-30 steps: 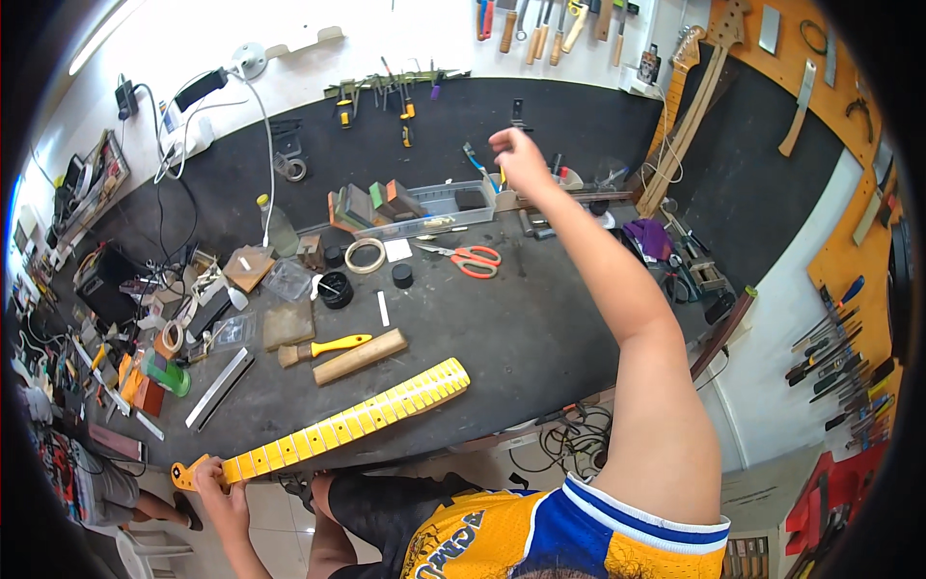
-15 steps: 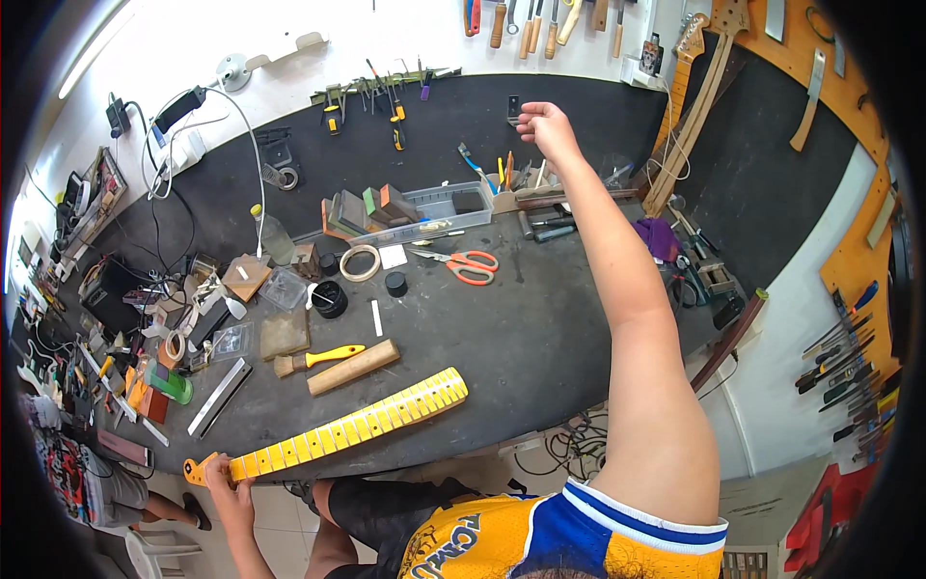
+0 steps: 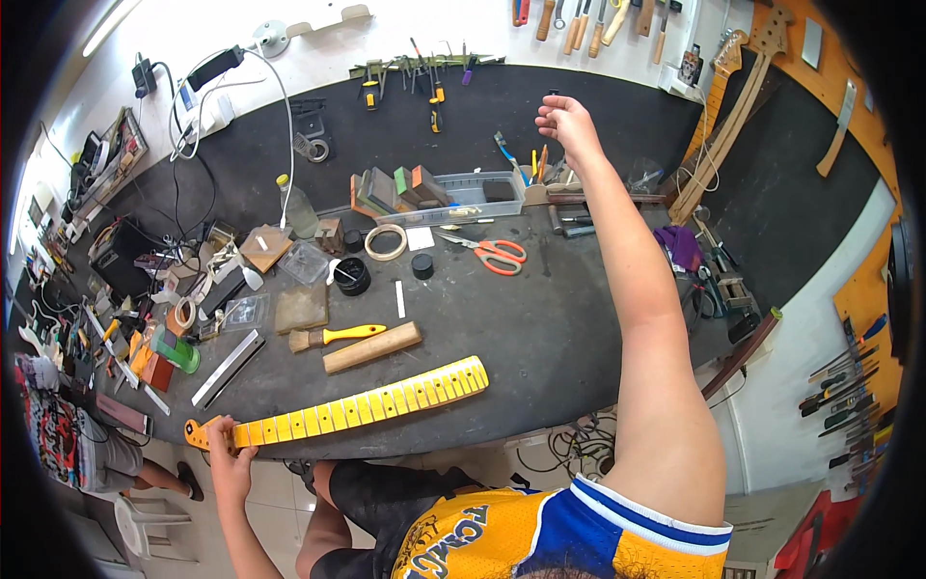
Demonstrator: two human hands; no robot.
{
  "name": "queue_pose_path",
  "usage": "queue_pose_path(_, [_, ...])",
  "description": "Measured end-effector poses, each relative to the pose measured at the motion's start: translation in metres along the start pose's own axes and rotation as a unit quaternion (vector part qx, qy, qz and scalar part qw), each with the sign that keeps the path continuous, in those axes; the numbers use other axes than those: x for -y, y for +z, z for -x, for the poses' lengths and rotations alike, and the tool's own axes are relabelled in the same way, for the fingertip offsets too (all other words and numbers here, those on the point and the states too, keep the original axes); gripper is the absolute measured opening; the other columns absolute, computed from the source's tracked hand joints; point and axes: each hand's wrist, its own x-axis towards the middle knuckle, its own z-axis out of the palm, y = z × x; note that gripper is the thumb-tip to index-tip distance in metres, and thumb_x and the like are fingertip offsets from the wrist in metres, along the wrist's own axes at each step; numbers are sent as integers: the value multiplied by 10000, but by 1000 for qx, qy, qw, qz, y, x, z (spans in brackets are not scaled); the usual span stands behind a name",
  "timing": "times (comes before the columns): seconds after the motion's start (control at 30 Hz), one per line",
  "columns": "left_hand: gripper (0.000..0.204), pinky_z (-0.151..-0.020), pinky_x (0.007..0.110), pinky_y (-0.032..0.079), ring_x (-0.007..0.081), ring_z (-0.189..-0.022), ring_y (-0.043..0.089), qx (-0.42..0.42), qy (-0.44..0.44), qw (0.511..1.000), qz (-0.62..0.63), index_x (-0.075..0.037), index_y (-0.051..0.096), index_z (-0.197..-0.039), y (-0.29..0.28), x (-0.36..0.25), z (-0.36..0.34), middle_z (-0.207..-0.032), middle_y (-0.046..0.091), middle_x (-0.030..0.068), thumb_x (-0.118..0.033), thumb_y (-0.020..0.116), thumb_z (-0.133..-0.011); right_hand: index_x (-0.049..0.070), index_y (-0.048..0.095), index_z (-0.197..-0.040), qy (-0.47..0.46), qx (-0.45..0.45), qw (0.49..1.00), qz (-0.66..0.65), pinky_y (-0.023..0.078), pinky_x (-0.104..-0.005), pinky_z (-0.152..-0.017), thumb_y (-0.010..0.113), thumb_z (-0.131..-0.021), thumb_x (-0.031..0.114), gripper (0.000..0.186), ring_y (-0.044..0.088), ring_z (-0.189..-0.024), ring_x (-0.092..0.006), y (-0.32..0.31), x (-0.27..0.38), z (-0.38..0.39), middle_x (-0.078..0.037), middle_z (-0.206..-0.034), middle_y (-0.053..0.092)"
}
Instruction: Cleaning and repairing the frets of a guitar neck using glue and a file.
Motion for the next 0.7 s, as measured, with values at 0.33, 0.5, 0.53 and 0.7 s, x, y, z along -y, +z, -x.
queue_pose_path(0.33, [570, -1422, 528, 217, 345, -1566, 536, -13, 7, 999, -52, -49, 577, -1357, -1, -25, 0, -1564, 605, 175, 159, 744, -853, 8, 669, -1385, 91, 87, 992, -5, 628, -368, -844, 543, -1084, 68, 332, 760, -981, -189, 18, -64, 66, -120, -1205, 756])
queue_pose_path(0.5, [576, -1437, 571, 143, 396, -1562, 519, -52, 51, 983, -166, -61, 601, -1396, 4, -46, 9, -1502, 644, 174, 109, 765, -871, 27, 673, -1314, 115, 131, 985, -4, 515, -303, -655, 555, -1159, 160, 236, 601, -693, -113, 24, -83, 116, 0, -881, 643])
queue_pose_path(0.53, [588, -1430, 574, 175, 408, -1551, 523, -73, 72, 973, -207, -62, 603, -1416, 3, -45, 14, -1498, 646, 172, 99, 769, -875, 35, 673, -1323, 143, 141, 979, -25, 459, -298, -606, 564, -1159, 163, 235, 555, -658, -105, 28, -87, 131, 5, -859, 631])
queue_pose_path(0.7, [484, -1297, 568, 388, 423, -1419, 587, -212, 171, 920, -281, -23, 600, -1430, -7, -3, 61, -1431, 648, 202, 58, 725, -970, 26, 699, -1274, 139, 149, 979, 28, 437, -281, -592, 549, -1106, 83, 232, 534, -677, -84, 43, -99, 199, 11, -830, 613])
